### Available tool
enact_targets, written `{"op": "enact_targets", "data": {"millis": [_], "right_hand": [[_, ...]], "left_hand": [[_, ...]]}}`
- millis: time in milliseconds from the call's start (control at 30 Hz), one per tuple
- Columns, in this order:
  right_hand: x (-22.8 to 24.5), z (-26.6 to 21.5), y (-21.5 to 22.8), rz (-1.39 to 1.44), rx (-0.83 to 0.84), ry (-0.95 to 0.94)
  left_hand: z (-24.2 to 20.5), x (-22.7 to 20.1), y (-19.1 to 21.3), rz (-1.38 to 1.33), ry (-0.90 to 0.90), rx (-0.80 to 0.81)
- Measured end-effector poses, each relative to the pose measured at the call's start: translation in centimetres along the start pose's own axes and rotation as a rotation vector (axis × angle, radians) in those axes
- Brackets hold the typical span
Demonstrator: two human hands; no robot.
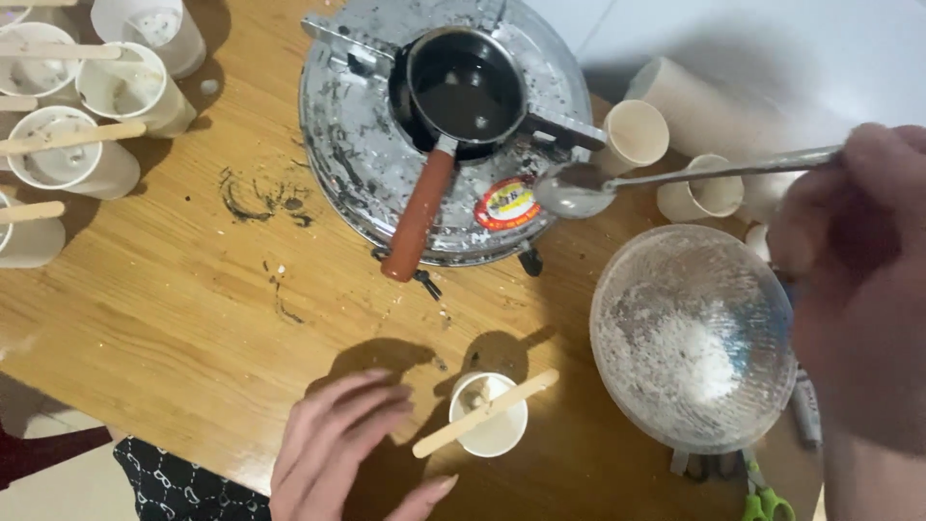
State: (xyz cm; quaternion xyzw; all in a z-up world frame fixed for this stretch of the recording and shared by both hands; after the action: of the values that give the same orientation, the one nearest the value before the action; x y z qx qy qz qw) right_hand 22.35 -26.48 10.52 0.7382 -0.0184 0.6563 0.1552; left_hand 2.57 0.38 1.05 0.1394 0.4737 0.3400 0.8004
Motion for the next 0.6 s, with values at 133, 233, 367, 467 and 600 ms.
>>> {"op": "enact_targets", "data": {"millis": [133, 233, 367, 467, 600], "right_hand": [[0.8, 0.3, -1.7, -0.073, -0.05, -0.056], [2.1, 1.1, -3.6, -0.087, -0.036, 0.01], [3.4, 2.4, -6.0, -0.183, 0.066, 0.117], [4.2, 2.8, -7.5, -0.324, 0.1, 0.182], [4.1, 2.8, -9.0, -0.349, 0.125, 0.217]], "left_hand": [[-3.1, 2.4, -0.9, 0.085, -0.114, 0.067], [-4.3, 4.4, -2.6, 0.155, -0.194, 0.018], [-4.1, 4.9, -3.4, 0.221, -0.16, -0.063], [-4.7, 6.3, -4.2, 0.184, -0.098, -0.003], [-5.9, 7.3, -4.6, 0.25, -0.088, -0.143]]}}
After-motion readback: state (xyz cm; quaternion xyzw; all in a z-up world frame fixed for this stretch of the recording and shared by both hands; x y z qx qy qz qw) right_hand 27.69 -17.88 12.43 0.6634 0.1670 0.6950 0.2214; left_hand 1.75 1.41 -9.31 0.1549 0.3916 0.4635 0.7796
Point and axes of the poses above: each hand's wrist, its own z-axis towards the middle knuckle, its own y-axis out of the back of the hand, x = y × z, the point moved 2 cm from there along z, towards the middle knuckle, and after that the axes turned 8 degrees about -y, right-handed, at the moved point
